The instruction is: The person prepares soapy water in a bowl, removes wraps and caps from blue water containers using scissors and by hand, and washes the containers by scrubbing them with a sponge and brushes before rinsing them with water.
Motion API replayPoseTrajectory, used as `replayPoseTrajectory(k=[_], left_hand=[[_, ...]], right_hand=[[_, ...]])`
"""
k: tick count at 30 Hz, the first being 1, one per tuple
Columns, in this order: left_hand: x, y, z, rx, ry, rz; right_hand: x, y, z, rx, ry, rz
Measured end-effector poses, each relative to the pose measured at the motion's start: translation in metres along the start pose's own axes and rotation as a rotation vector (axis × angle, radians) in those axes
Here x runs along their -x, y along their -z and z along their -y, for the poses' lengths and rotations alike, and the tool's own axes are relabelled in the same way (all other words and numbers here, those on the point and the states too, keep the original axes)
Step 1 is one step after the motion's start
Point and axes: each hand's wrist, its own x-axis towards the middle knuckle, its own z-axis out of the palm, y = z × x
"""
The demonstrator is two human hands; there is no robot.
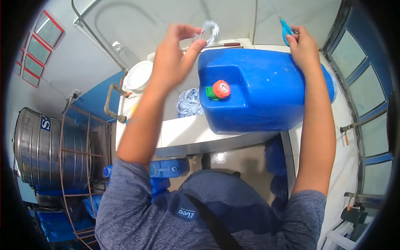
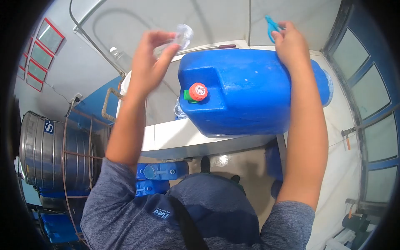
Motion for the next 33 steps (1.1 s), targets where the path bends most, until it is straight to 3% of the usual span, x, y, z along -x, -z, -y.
replayPoseTrajectory(k=[1, 3, 5, 7, 9, 11, 13, 14, 15, 17, 18, 19, 20, 21, 22, 24, 26, 31, 32, 33], left_hand=[[-0.020, -0.001, 0.015, -0.003, -0.010, -0.005], [-0.045, -0.008, 0.034, -0.387, -0.055, 0.203], [-0.071, -0.030, 0.012, -0.295, -0.067, 0.248], [-0.080, -0.070, -0.028, 0.071, 0.086, 0.317], [-0.093, -0.105, -0.049, 0.237, 0.143, 0.501], [-0.109, -0.121, -0.054, 0.018, -0.003, 0.481], [-0.163, -0.097, -0.012, 0.011, 0.014, 0.569], [-0.148, -0.071, -0.001, -0.060, -0.037, 0.498], [-0.133, -0.044, 0.007, -0.135, -0.082, 0.423], [-0.090, 0.016, 0.031, -0.329, -0.194, 0.274], [-0.055, 0.043, 0.072, -0.397, -0.055, 0.361], [-0.023, 0.066, 0.106, -0.458, 0.077, 0.444], [0.012, 0.086, 0.083, -0.527, 0.459, 0.620], [0.054, 0.098, 0.150, -0.619, 0.408, 0.727], [0.099, 0.107, 0.183, -0.656, 0.492, 0.822], [0.185, 0.119, 0.227, -0.701, 0.615, 0.909], [0.220, 0.131, 0.225, -0.654, 0.645, 0.944], [0.212, 0.176, 0.261, -0.784, 0.595, 0.475], [0.196, 0.187, 0.267, -0.828, 0.706, 0.396], [0.192, 0.202, 0.298, -0.882, 0.664, 0.447]], right_hand=[[0.001, -0.003, -0.001, -0.036, 0.074, -0.038], [0.008, 0.000, 0.005, -0.105, 0.171, -0.021], [0.014, 0.005, 0.017, -0.201, 0.334, -0.013], [0.019, 0.008, 0.023, -0.314, 0.352, 0.081], [0.020, 0.001, 0.026, -0.430, 0.373, 0.183], [0.014, -0.007, 0.013, -0.169, 0.610, 0.057], [0.003, 0.024, 0.007, -0.064, 0.666, -0.106], [0.003, 0.056, 0.001, -0.030, 0.469, -0.212], [0.001, 0.084, -0.026, -0.424, 0.160, -0.247], [0.003, 0.137, -0.158, -0.525, 0.049, -0.503], [0.023, 0.135, -0.213, -0.669, -0.083, -0.516], [0.047, 0.117, -0.270, -0.434, -0.265, -0.391], [0.082, 0.088, -0.307, -0.427, -0.215, -0.162], [0.120, 0.051, -0.344, -0.483, -0.321, -0.073], [0.151, 0.013, -0.335, -0.623, -0.449, -0.039], [0.193, -0.038, -0.400, -0.530, -0.524, 0.208], [0.223, -0.055, -0.375, -0.389, -0.638, 0.218], [0.236, -0.064, -0.325, -0.195, -0.728, 0.092], [0.237, -0.065, -0.321, -0.171, -0.734, 0.081], [0.238, -0.066, -0.314, -0.154, -0.737, 0.067]])
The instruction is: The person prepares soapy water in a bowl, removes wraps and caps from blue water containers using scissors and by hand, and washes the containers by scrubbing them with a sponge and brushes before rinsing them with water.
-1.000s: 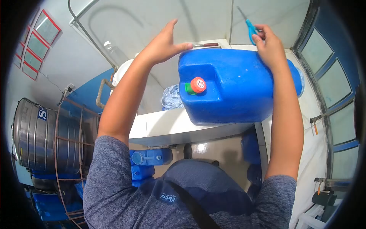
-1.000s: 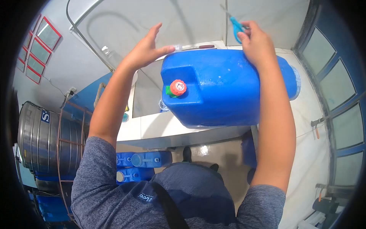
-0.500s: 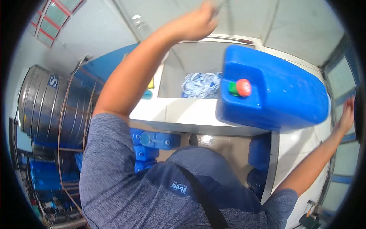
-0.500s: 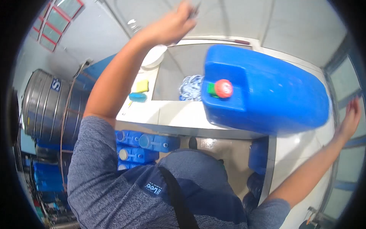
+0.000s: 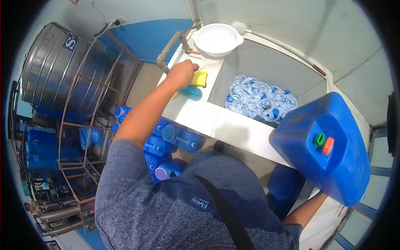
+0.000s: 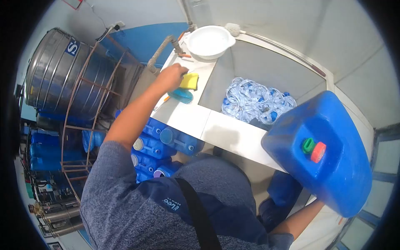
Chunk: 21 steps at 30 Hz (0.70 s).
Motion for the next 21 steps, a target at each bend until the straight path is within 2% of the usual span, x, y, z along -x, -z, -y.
replayPoseTrajectory(k=[4, 6, 7, 9, 10, 11, 13, 14, 16, 21], left_hand=[[-0.044, -0.021, 0.041, -0.124, -0.044, 0.118], [-0.049, -0.034, 0.048, -0.102, -0.145, -0.151], [-0.041, -0.026, 0.043, -0.099, -0.137, -0.140], [-0.015, -0.008, 0.031, 0.198, -0.048, -0.221], [-0.004, -0.004, 0.035, 0.261, 0.007, -0.106], [0.012, -0.006, 0.038, 0.261, 0.017, -0.100], [0.045, -0.010, 0.038, 0.230, -0.117, -0.045], [0.056, -0.015, 0.037, 0.228, -0.108, -0.042], [0.070, -0.027, 0.035, -0.015, -0.282, -0.062], [0.075, -0.025, 0.027, -0.019, -0.141, 0.002]], right_hand=[[0.021, -0.004, 0.016, 0.040, -0.001, -0.058], [0.029, -0.004, 0.017, 0.050, -0.014, -0.078], [0.032, -0.004, 0.019, 0.064, -0.015, -0.085], [0.038, -0.005, 0.021, 0.084, -0.024, -0.092], [0.039, -0.006, 0.022, 0.094, -0.025, -0.088], [0.037, -0.007, 0.023, 0.101, -0.026, -0.088], [0.032, -0.013, 0.021, 0.108, -0.025, -0.078], [0.027, -0.017, 0.022, 0.108, -0.018, -0.075], [0.019, -0.028, 0.024, 0.111, -0.006, -0.053], [-0.013, -0.054, 0.035, 0.106, 0.039, -0.021]])
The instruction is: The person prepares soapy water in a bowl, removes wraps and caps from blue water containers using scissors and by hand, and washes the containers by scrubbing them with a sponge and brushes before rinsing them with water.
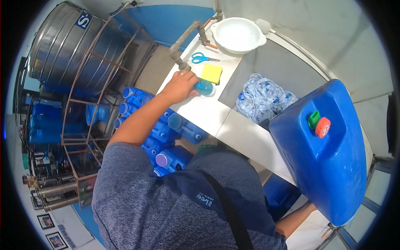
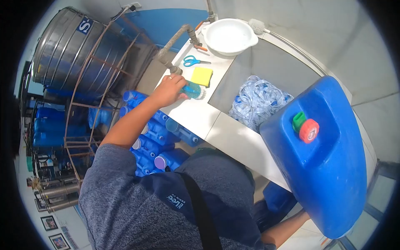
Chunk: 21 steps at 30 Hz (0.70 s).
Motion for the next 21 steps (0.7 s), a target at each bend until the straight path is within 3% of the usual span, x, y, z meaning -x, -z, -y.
replayPoseTrajectory(k=[2, 4, 5, 7, 8, 10, 13, 17, 21], left_hand=[[0.004, 0.008, -0.008, 0.027, 0.048, 0.014], [0.008, 0.009, -0.015, 0.087, -0.103, -0.178], [0.012, 0.004, -0.010, 0.087, -0.091, -0.176], [0.022, -0.015, 0.012, 0.208, 0.165, -0.385], [0.032, -0.022, 0.018, 0.208, 0.173, -0.386], [0.059, -0.032, 0.028, 0.062, 0.502, -0.043], [0.080, -0.038, 0.041, 0.163, 0.561, 0.104], [0.102, -0.021, 0.029, 0.276, 0.575, -0.024], [0.104, -0.008, -0.004, 0.285, 0.434, -0.086]], right_hand=[[-0.009, -0.010, 0.004, 0.010, 0.004, 0.018], [-0.016, -0.018, 0.007, 0.016, 0.014, 0.029], [-0.019, -0.019, 0.008, 0.019, 0.024, 0.034], [-0.024, -0.020, 0.013, 0.036, 0.030, 0.041], [-0.027, -0.020, 0.011, 0.034, 0.032, 0.038], [-0.029, -0.021, 0.012, 0.042, 0.039, 0.045], [-0.025, -0.022, 0.014, 0.048, 0.043, 0.044], [-0.023, -0.014, 0.007, 0.050, 0.040, 0.030], [0.000, -0.002, 0.011, 0.046, 0.040, 0.006]])
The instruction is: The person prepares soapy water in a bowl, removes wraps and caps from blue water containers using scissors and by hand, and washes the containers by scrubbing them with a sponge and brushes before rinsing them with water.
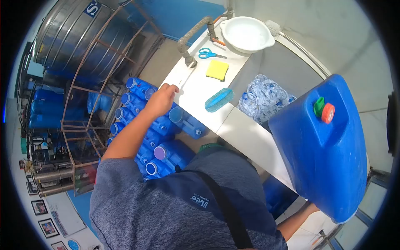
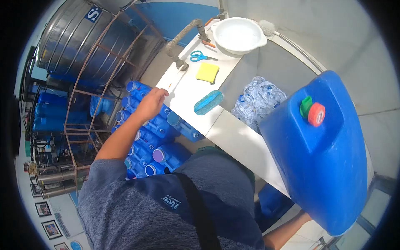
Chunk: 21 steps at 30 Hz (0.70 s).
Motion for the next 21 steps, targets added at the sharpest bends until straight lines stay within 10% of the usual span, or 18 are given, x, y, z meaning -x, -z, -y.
replayPoseTrajectory(k=[17, 21], left_hand=[[-0.034, -0.029, -0.117, -0.164, -0.273, -0.300], [-0.038, -0.016, -0.199, 0.459, -0.618, 0.151]], right_hand=[[0.076, 0.017, 0.020, -0.073, 0.093, -0.030], [0.133, 0.015, 0.064, -0.151, 0.179, 0.134]])
